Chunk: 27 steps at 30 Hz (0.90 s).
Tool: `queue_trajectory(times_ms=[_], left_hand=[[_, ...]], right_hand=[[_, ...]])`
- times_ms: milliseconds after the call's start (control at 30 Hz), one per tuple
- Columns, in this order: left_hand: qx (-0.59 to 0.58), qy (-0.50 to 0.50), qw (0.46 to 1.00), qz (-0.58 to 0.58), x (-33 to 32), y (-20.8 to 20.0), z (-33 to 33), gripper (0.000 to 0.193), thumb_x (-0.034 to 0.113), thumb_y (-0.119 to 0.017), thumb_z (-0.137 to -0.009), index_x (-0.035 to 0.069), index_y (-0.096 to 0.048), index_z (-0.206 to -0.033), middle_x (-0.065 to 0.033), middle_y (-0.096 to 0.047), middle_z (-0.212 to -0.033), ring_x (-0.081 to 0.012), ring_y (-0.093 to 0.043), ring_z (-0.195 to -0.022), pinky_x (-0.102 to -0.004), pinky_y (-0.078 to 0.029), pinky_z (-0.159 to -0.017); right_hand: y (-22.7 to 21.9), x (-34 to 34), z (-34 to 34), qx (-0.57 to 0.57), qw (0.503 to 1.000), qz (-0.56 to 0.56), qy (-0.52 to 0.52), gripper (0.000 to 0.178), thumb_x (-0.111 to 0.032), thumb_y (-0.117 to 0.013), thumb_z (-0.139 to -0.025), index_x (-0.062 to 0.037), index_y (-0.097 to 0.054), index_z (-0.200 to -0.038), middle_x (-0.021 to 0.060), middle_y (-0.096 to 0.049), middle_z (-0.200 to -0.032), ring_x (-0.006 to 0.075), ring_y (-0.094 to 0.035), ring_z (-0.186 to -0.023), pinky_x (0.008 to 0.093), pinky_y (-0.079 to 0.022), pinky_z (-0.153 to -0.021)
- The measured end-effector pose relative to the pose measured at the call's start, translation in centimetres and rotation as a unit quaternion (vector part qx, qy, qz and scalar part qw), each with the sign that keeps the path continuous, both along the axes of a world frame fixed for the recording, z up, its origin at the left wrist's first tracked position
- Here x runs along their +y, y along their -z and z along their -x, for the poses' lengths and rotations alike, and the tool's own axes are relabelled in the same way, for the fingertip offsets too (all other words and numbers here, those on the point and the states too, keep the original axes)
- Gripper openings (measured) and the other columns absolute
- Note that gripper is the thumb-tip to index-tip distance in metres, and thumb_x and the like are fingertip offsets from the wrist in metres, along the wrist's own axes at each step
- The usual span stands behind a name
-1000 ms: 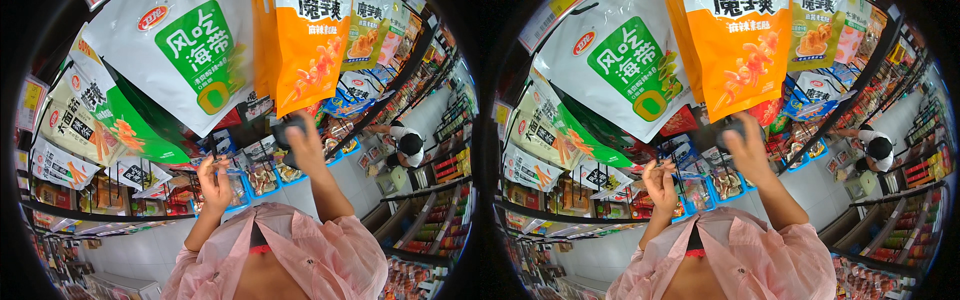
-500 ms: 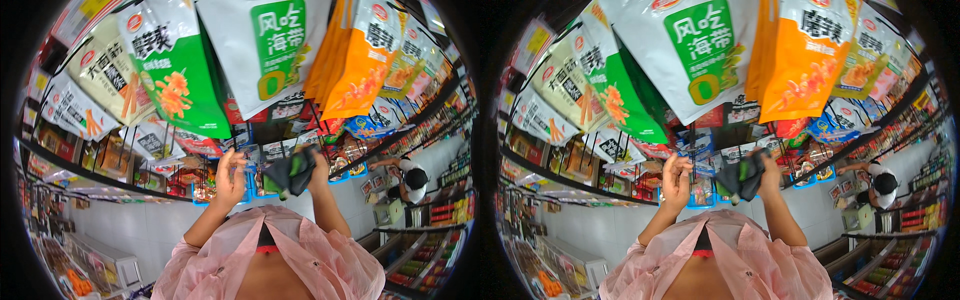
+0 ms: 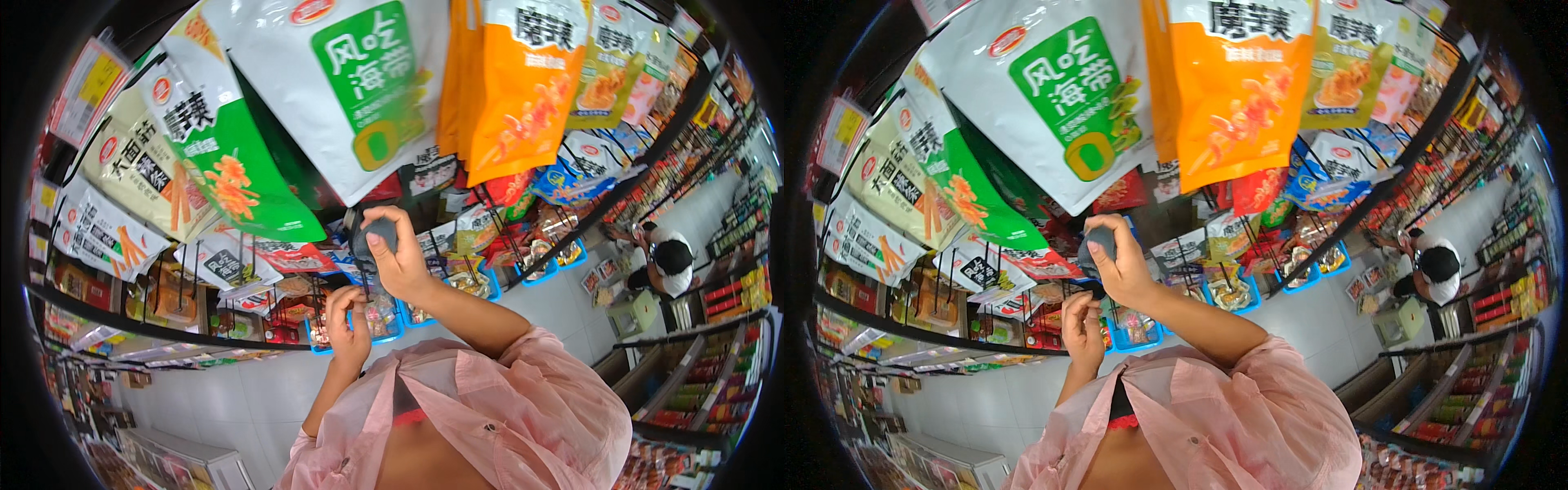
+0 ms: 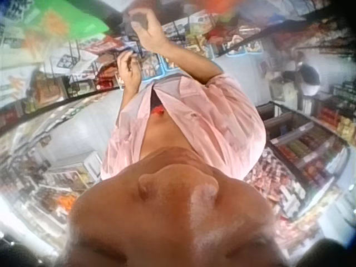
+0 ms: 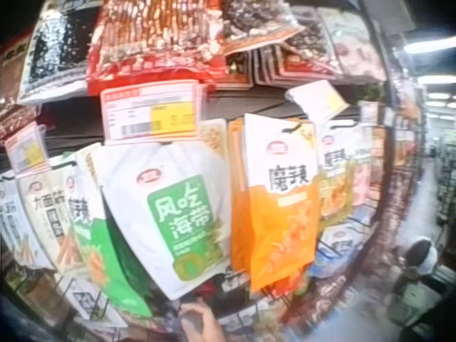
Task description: The person wipes down supermarket shelves with a cloth and organizes various snack packages.
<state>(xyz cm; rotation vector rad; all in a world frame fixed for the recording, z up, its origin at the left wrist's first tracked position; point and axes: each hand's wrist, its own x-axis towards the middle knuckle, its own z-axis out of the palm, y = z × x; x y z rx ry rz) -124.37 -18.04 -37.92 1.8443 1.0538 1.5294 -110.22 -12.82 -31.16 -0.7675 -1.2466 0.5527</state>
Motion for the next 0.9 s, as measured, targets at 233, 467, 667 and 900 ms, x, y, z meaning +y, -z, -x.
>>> queue_trajectory(times_ms=[233,467,667,900], left_hand=[[-0.027,0.072,0.993,0.095,-1.0,2.5,-0.7,0.031,-0.002,-0.051,-0.086,0.0,-0.049,-0.117,-0.0125,-0.049,-0.116,-0.0181,-0.054,-0.097,-0.0299,-0.045,-0.083],[0.053,0.266,0.921,0.281,-0.6,5.7,-3.6,0.041,0.009,-0.063,-0.084,0.0,-0.046,-0.121,-0.0097,-0.056,-0.108,-0.0157,-0.053,-0.096,-0.0276,-0.044,-0.082],[0.024,0.379,0.867,0.324,-0.8,1.6,-5.8,0.018,0.01,-0.06,-0.087,0.001,-0.056,-0.102,0.0016,-0.058,-0.084,-0.0051,-0.051,-0.075,-0.0212,-0.043,-0.066],[0.241,0.342,0.896,0.15,-1.6,3.2,-10.9,0.034,0.011,-0.063,-0.083,0.004,-0.051,-0.114,-0.0055,-0.059,-0.085,-0.0145,-0.054,-0.074,-0.0275,-0.044,-0.069]], right_hand=[[7.7,-2.5,-4.5,0.421,0.781,0.418,-0.197,0.024,-0.025,-0.047,-0.094,-0.0052,-0.054,-0.106,0.0101,-0.063,-0.087,0.0196,-0.061,-0.072,0.0325,-0.051,-0.063],[8.6,-6.5,-6.8,0.493,0.74,0.375,-0.262,0.044,-0.031,-0.039,-0.091,0.0032,-0.053,-0.115,0.0181,-0.061,-0.109,0.0267,-0.06,-0.101,0.0384,-0.046,-0.091],[10.0,-11.7,-14.1,0.497,0.758,0.259,-0.334,0.077,-0.065,-0.03,-0.089,0.0008,-0.049,-0.124,0.0216,-0.051,-0.126,0.0307,-0.05,-0.116,0.0453,-0.037,-0.101],[15.8,-19.4,-10.1,0.512,0.747,0.315,-0.286,0.044,-0.032,-0.037,-0.099,-0.0031,-0.041,-0.132,0.0102,-0.053,-0.124,0.0192,-0.055,-0.11,0.0308,-0.043,-0.097]])
